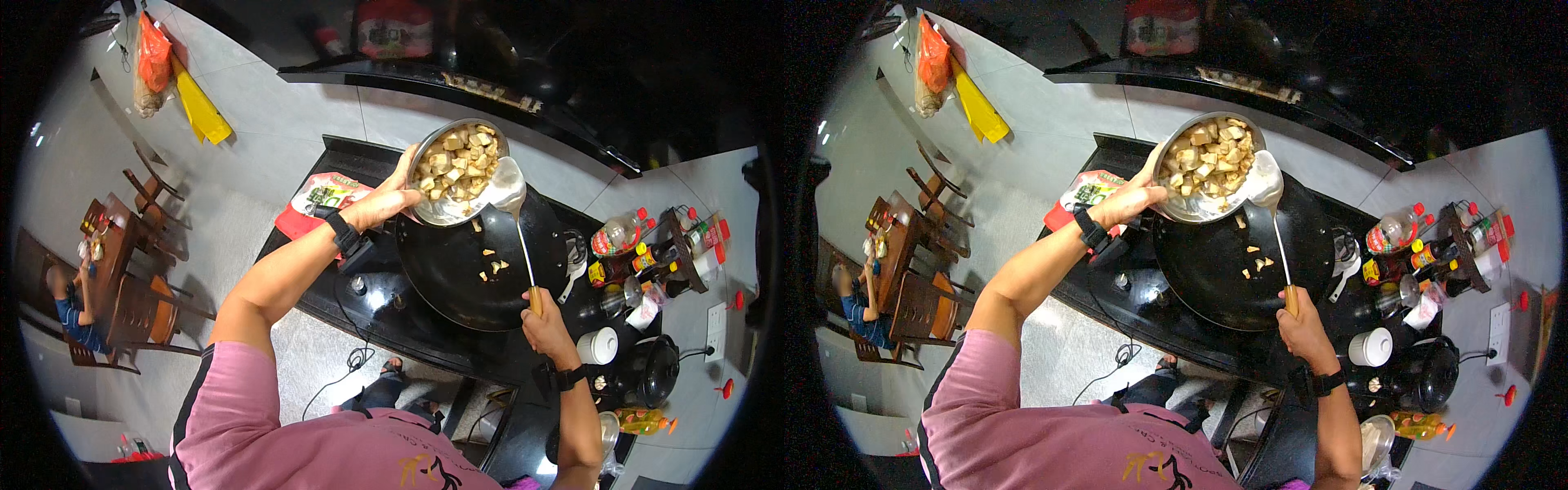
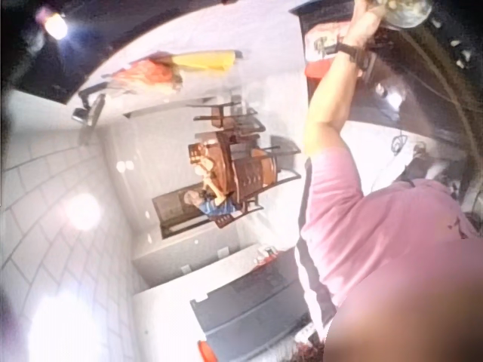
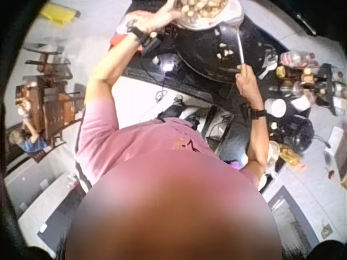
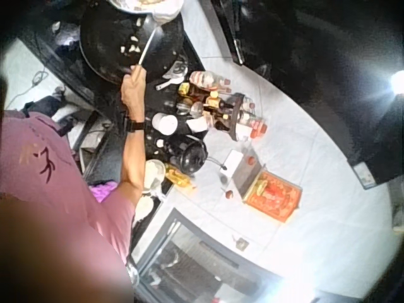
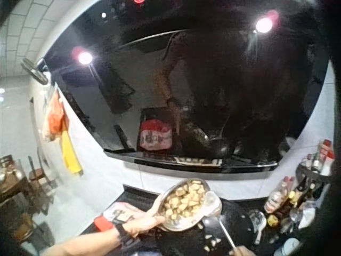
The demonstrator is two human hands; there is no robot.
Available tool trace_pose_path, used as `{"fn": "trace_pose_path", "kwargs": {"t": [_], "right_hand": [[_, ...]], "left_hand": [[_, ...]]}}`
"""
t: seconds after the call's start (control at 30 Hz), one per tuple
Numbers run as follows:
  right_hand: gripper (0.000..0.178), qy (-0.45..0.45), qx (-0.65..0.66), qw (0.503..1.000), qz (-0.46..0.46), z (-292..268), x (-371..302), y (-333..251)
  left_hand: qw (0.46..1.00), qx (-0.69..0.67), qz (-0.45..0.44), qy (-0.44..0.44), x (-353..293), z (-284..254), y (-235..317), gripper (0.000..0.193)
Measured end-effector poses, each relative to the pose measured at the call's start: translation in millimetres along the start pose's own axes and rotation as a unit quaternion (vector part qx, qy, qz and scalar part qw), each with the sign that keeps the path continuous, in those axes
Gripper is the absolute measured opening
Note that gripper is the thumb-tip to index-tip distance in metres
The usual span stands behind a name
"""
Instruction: The person scoops cooked potatoes from a wok into a bowl and places them on a dining table. They then wash the wok, wipe the countertop, and add chopped mushrooms to the wok to cook.
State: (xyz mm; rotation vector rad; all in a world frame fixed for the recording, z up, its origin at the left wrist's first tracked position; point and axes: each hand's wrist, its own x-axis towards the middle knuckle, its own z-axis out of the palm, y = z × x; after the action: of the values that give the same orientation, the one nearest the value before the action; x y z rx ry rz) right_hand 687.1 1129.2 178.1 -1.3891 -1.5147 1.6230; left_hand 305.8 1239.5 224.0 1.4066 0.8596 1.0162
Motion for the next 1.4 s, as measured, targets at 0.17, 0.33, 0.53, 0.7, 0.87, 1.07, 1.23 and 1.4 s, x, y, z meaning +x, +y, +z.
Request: {"fn": "trace_pose_path", "kwargs": {"t": [0.17, 0.33, 0.53, 0.7, 0.87, 1.07, 1.23, 1.4], "right_hand": [[0.031, 0.002, -0.002, 1.000, 0.002, -6, 1, 10], [0.029, 0.015, -0.020, 0.999, 0.033, -20, -7, 13], [0.035, 0.151, -0.269, 0.934, -0.181, -16, -6, 2], [0.037, 0.196, -0.362, 0.901, -0.139, 4, -6, -16], [0.041, 0.242, -0.486, 0.834, -0.094, 25, 5, -24], [0.040, 0.257, -0.472, 0.837, -0.105, 41, 15, -24], [0.042, 0.278, -0.447, 0.848, -0.063, 69, 21, -20], [0.044, 0.237, -0.384, 0.884, -0.125, 59, 18, -17]], "left_hand": [[0.999, -0.009, -0.024, 0.026, -1, -2, -4, 0.092], [0.992, -0.079, -0.087, 0.045, 7, -22, -15, 0.086], [0.982, -0.156, -0.085, 0.057, 7, -14, -28, 0.074], [0.981, -0.161, -0.097, 0.044, 9, -7, -31, 0.082], [0.981, -0.162, -0.100, 0.039, 13, 6, -32, 0.079], [0.980, -0.151, -0.096, 0.090, 9, 31, -21, 0.078], [0.989, -0.084, -0.037, 0.114, -2, 60, -14, 0.080], [0.992, 0.013, 0.040, 0.118, 0, 55, -19, 0.086]]}}
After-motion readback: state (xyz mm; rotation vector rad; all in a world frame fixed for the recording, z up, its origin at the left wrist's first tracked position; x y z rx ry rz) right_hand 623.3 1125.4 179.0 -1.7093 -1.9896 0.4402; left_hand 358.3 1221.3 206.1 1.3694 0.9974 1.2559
